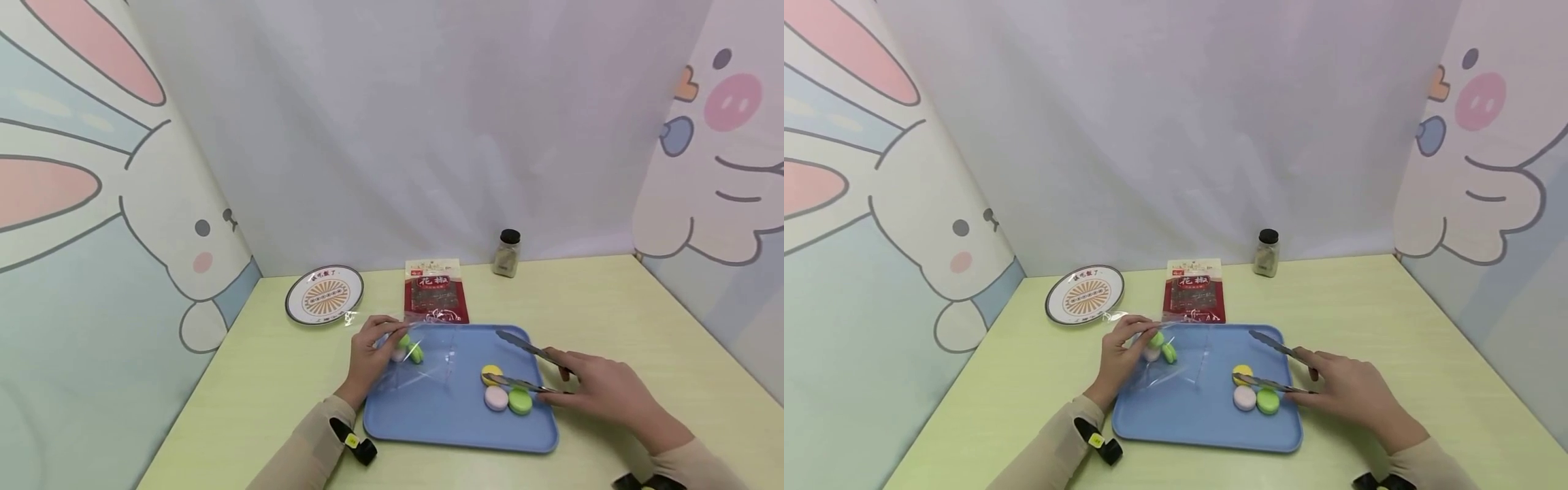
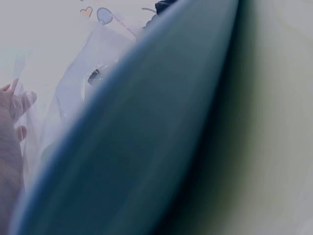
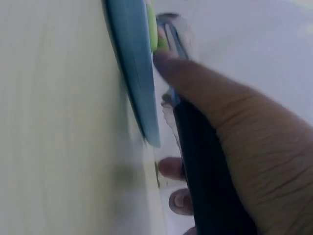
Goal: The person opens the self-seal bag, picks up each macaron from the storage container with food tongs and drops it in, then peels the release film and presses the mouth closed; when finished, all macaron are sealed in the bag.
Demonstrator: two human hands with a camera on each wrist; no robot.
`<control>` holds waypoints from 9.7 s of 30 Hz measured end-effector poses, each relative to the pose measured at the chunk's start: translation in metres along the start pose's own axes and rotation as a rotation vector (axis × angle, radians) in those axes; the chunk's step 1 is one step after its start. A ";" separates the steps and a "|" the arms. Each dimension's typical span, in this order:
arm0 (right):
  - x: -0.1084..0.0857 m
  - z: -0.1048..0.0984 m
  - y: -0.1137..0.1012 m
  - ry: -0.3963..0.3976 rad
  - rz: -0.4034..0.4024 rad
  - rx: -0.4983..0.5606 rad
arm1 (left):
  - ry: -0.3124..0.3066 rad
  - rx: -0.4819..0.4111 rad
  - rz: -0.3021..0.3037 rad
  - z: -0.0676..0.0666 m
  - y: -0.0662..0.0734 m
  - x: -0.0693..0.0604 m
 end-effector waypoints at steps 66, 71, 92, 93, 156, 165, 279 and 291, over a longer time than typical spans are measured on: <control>0.127 0.018 -0.130 -0.078 -0.459 0.105 | -0.001 -0.014 0.028 0.001 0.006 0.001; 0.128 0.021 -0.134 -0.058 -0.471 0.063 | -0.009 -0.017 0.023 0.001 0.005 0.000; 0.118 0.014 -0.114 -0.068 -0.375 0.076 | -0.008 -0.025 0.092 0.001 0.011 0.000; 0.115 0.012 -0.111 -0.063 -0.369 0.070 | -0.008 -0.023 0.089 0.001 0.011 0.000; -0.016 -0.031 0.014 0.237 -0.342 0.138 | -0.009 -0.009 0.057 0.003 0.004 -0.002; -0.012 -0.027 0.011 0.239 -0.343 0.131 | -0.005 -0.017 0.057 0.001 0.006 -0.001; 0.003 0.007 -0.006 0.008 -0.178 0.065 | -0.039 -0.002 0.021 0.001 0.001 -0.001; 0.008 -0.018 -0.022 0.266 -0.406 0.026 | -0.028 0.008 0.023 0.000 -0.001 0.000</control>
Point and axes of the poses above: each hand's wrist, its own x-axis towards the middle knuckle, its own z-axis out of the palm, y = z × x, the point moved 8 cm from there along x, towards the middle knuckle, and after that the axes turned 11 degrees about -z, right-handed, at the moved point
